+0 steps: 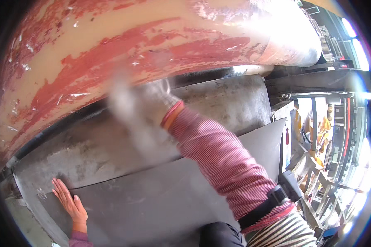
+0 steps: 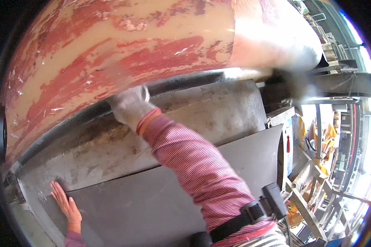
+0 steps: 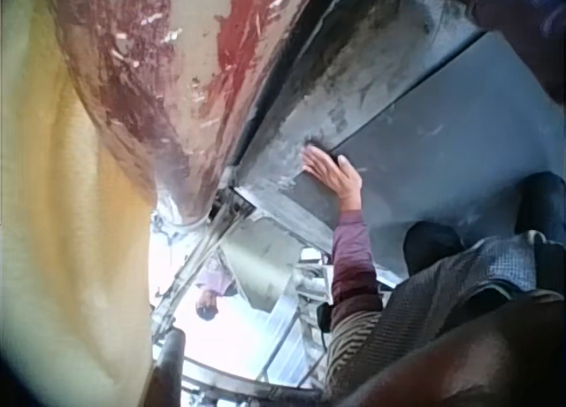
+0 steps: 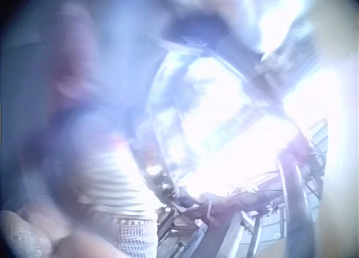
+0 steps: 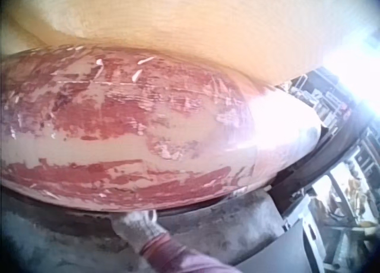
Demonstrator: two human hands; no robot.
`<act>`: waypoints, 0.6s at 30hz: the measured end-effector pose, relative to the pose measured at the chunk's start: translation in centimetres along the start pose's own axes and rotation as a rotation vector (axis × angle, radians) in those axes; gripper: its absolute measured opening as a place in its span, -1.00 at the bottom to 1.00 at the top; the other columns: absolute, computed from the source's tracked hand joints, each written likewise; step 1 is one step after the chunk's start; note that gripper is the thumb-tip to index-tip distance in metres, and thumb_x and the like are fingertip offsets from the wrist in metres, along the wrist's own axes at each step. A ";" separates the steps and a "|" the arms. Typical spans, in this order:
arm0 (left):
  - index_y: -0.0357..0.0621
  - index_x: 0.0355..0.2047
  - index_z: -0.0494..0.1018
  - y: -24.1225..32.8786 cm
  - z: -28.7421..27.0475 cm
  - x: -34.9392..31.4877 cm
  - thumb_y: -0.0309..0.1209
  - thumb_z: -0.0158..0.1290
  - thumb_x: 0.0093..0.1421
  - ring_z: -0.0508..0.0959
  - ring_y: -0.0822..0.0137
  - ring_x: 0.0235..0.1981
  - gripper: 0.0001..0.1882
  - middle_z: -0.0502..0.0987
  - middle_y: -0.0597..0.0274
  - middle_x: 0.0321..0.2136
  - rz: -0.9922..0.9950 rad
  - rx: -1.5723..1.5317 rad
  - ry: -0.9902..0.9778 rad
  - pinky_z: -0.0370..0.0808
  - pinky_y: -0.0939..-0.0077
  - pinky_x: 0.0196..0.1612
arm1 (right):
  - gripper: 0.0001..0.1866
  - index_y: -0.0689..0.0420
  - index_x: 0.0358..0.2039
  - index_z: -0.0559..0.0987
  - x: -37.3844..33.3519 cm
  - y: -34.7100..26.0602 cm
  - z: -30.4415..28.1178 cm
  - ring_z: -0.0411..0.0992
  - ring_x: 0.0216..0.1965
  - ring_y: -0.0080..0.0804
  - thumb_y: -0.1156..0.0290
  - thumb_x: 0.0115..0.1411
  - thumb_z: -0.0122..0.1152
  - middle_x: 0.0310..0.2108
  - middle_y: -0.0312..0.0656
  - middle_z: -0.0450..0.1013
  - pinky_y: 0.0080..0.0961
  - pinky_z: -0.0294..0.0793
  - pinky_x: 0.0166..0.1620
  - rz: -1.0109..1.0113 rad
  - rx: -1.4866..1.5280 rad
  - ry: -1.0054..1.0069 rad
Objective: Cleaning and maintaining a large industrial roller using a hand scraper and a wiping cloth.
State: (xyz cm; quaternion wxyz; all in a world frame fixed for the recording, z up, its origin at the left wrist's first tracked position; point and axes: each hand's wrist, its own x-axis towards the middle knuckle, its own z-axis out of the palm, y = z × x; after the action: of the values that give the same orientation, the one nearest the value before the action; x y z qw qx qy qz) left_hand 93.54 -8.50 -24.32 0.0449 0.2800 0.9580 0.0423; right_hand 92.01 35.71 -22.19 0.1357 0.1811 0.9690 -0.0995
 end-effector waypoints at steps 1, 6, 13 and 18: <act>-0.36 0.33 -0.16 -0.3 0.2 -0.2 -0.06 -0.44 0.32 -0.15 -0.01 0.38 -0.27 -0.14 -0.13 0.35 -0.012 -0.062 0.041 -0.29 0.06 0.36 | -0.67 0.05 -0.04 0.54 -0.4 0.0 1.8 0.42 -0.02 -0.09 0.31 0.21 0.02 -0.11 -0.05 0.48 -0.19 0.40 0.00 -0.232 -0.093 0.332; -0.36 0.33 -0.17 -0.5 -1.4 -0.9 -0.04 -0.43 0.32 -0.13 -0.03 0.38 -0.26 -0.15 -0.15 0.35 -0.064 -0.006 0.104 -0.26 0.06 0.36 | -0.62 0.10 -0.01 0.50 2.1 22.4 2.5 0.39 0.03 -0.15 0.19 0.27 -0.04 -0.01 -0.09 0.46 -0.26 0.36 0.07 0.022 -0.049 0.377; -0.35 0.32 -0.12 0.3 -1.5 0.3 -0.02 -0.40 0.30 -0.13 -0.03 0.38 -0.25 -0.12 -0.17 0.34 -0.022 0.024 0.005 -0.24 0.05 0.36 | -0.60 0.08 -0.05 0.51 1.3 15.5 -0.1 0.45 -0.08 -0.05 0.13 0.20 -0.01 -0.10 0.01 0.48 -0.19 0.46 -0.07 0.176 -0.016 0.389; -0.33 0.31 -0.05 -1.0 -2.1 -0.9 -0.04 -0.34 0.29 -0.11 -0.08 0.37 -0.27 -0.07 -0.18 0.33 -0.008 0.105 -0.005 -0.25 -0.04 0.34 | -0.60 0.14 0.05 0.45 3.1 1.1 4.0 0.41 0.02 -0.09 0.29 0.23 -0.07 0.05 -0.03 0.40 -0.04 0.40 0.04 -0.238 -0.568 0.523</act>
State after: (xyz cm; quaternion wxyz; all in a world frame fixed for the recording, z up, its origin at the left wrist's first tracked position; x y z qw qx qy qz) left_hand 93.57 -9.93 -22.28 0.0327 0.2782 0.9599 -0.0091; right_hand 90.51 36.76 -27.03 -0.0830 0.0424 0.9740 0.2066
